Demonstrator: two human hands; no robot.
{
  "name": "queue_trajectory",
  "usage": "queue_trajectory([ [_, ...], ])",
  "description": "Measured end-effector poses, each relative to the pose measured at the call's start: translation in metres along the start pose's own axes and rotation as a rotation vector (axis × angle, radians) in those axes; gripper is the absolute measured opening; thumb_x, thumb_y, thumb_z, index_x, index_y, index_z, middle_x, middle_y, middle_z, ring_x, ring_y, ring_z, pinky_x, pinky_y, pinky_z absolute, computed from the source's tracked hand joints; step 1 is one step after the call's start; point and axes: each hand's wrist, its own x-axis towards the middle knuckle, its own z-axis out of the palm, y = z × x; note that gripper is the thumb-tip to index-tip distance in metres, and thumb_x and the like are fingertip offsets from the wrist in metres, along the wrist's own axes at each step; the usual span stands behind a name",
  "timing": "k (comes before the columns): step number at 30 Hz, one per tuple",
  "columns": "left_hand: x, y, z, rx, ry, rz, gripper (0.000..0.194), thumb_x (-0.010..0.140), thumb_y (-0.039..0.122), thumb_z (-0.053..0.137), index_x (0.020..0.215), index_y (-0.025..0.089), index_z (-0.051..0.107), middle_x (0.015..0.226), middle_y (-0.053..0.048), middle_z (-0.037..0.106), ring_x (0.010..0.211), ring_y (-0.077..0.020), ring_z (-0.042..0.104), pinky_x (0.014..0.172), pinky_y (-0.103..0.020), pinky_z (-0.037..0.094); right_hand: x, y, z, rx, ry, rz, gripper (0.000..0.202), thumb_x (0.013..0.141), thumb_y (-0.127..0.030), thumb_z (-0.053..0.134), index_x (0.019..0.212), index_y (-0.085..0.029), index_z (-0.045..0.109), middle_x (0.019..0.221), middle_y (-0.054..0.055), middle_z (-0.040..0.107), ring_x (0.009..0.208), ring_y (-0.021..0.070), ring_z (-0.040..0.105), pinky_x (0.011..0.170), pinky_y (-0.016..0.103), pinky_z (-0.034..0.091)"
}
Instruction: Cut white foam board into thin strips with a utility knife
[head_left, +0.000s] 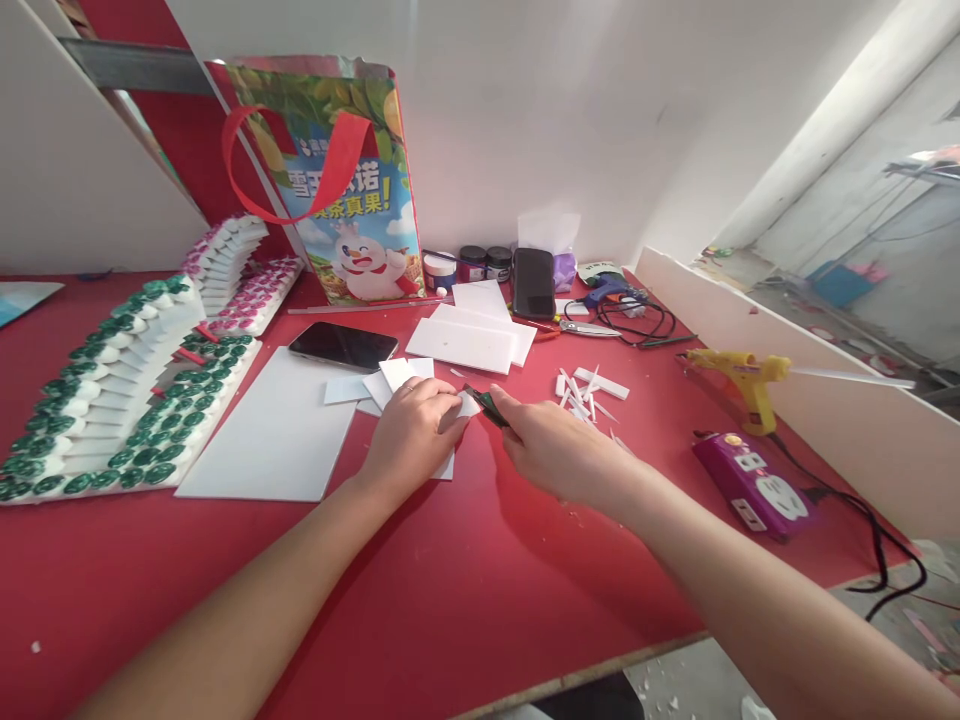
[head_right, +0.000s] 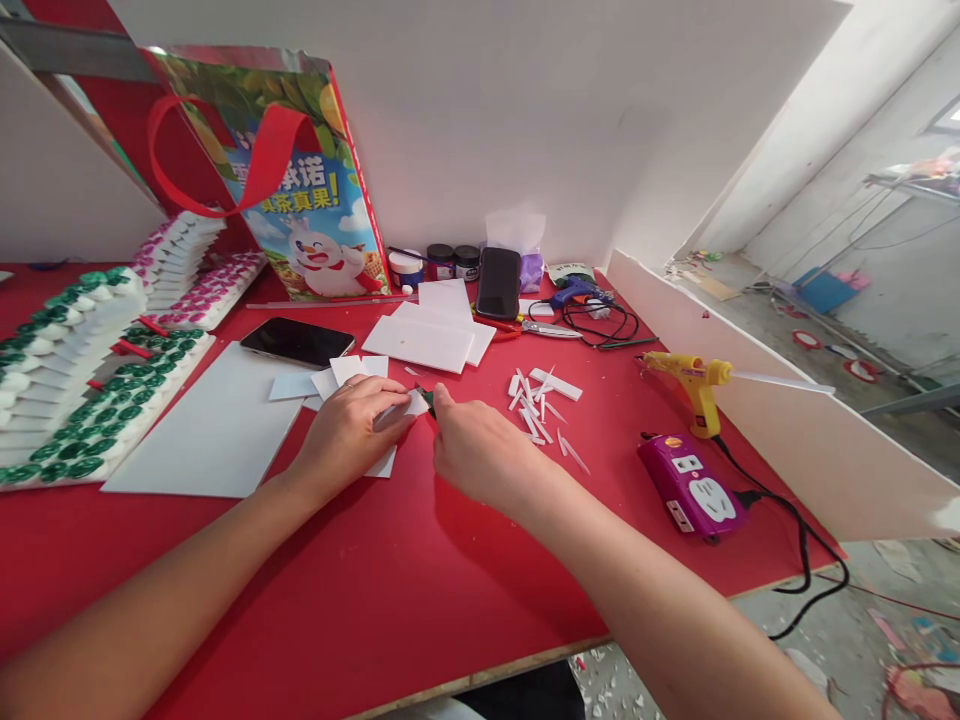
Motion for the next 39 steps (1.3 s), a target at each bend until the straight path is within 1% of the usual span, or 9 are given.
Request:
queue_trajectory([
  [7, 0.0, 0.001, -0.002, 0.036, -0.055, 0.035, 0.029, 0.095, 0.026, 0.05, 0.079, 0.019, 0.073, 0.091, -0.007, 0.067, 0.086, -0.0223, 0.054, 0.078, -0.038, 0.05, 0.0, -0.014, -0.01, -0.197, -0.048, -0.024, 0.041, 0.09, -0.011, 0.039, 0.129, -0.01, 0.051, 0.076, 0.009, 0.063, 0.06, 0.0196, 0.057, 0.055, 0.028, 0.031],
  [14, -0.001, 0.002, -0.001, 0.072, -0.022, 0.078, 0.036, 0.098, 0.028, 0.044, 0.082, 0.018, 0.075, 0.085, -0.009, 0.065, 0.078, -0.0211, 0.049, 0.072, -0.038, 0.048, -0.011, -0.005, -0.01, -0.182, -0.039, -0.063, 0.031, 0.087, -0.008, 0.046, 0.114, -0.013, 0.059, 0.067, 0.007, 0.061, 0.055, 0.0181, 0.057, 0.054, 0.028, 0.029],
  [20, -0.001, 0.002, 0.0, 0.107, -0.003, 0.1, 0.033, 0.096, 0.022, 0.046, 0.079, 0.019, 0.074, 0.084, -0.009, 0.064, 0.078, -0.0213, 0.05, 0.072, -0.038, 0.049, -0.025, -0.004, -0.003, -0.241, -0.067, -0.014, 0.051, 0.091, -0.012, 0.039, 0.142, -0.01, 0.043, 0.073, 0.009, 0.065, 0.059, 0.0207, 0.06, 0.052, 0.029, 0.029],
  [25, -0.002, 0.001, 0.001, 0.126, -0.011, 0.094, 0.027, 0.094, 0.019, 0.049, 0.081, 0.019, 0.073, 0.088, -0.008, 0.066, 0.082, -0.022, 0.054, 0.077, -0.038, 0.05, -0.034, -0.003, -0.003, -0.249, -0.065, -0.007, 0.052, 0.089, -0.01, 0.04, 0.141, -0.011, 0.046, 0.074, 0.008, 0.065, 0.054, 0.0193, 0.057, 0.049, 0.029, 0.026],
  [29, -0.002, -0.004, 0.004, 0.094, 0.022, 0.075, 0.018, 0.09, 0.02, 0.055, 0.099, 0.017, 0.071, 0.094, -0.01, 0.068, 0.089, -0.0252, 0.06, 0.083, -0.042, 0.052, -0.041, 0.011, -0.019, -0.009, -0.02, 0.028, 0.027, 0.089, -0.015, 0.042, 0.11, -0.02, 0.058, 0.063, 0.0, 0.056, 0.039, 0.0122, 0.044, 0.042, 0.026, 0.023],
  [32, -0.001, -0.005, 0.002, 0.041, 0.093, 0.084, 0.033, 0.09, 0.022, 0.057, 0.123, 0.016, 0.06, 0.104, -0.012, 0.07, 0.098, -0.0269, 0.062, 0.089, -0.045, 0.053, -0.029, 0.02, -0.028, 0.276, 0.197, 0.057, 0.005, 0.089, -0.026, 0.05, 0.091, -0.022, 0.052, 0.057, -0.005, 0.048, 0.037, 0.0104, 0.043, 0.04, 0.024, 0.026],
  [34, 0.0, -0.003, -0.003, 0.0, 0.15, 0.111, 0.043, 0.092, 0.022, 0.057, 0.134, 0.018, 0.051, 0.109, -0.011, 0.069, 0.102, -0.0258, 0.062, 0.093, -0.045, 0.052, -0.01, 0.022, -0.025, 0.553, 0.334, 0.028, 0.013, 0.088, -0.033, 0.055, 0.085, -0.022, 0.048, 0.055, -0.005, 0.048, 0.039, 0.0109, 0.047, 0.041, 0.023, 0.03],
  [36, 0.001, 0.002, -0.008, -0.047, 0.198, 0.144, 0.05, 0.093, 0.022, 0.058, 0.141, 0.02, 0.045, 0.112, -0.01, 0.069, 0.105, -0.0243, 0.062, 0.094, -0.043, 0.052, 0.014, 0.023, -0.016, 0.866, 0.368, 0.006, 0.023, 0.082, -0.035, 0.066, 0.083, -0.021, 0.047, 0.055, -0.006, 0.049, 0.042, 0.0104, 0.047, 0.04, 0.022, 0.028],
  [39, 0.001, 0.008, -0.015, -0.093, 0.217, 0.158, 0.056, 0.093, 0.021, 0.059, 0.145, 0.023, 0.04, 0.113, -0.009, 0.069, 0.106, -0.0228, 0.063, 0.094, -0.04, 0.053, 0.043, 0.026, 0.003, 1.348, 0.181, -0.036, 0.043, 0.067, -0.038, 0.082, 0.07, -0.02, 0.044, 0.053, -0.009, 0.039, 0.044, 0.0043, 0.033, 0.04, 0.019, 0.025],
])
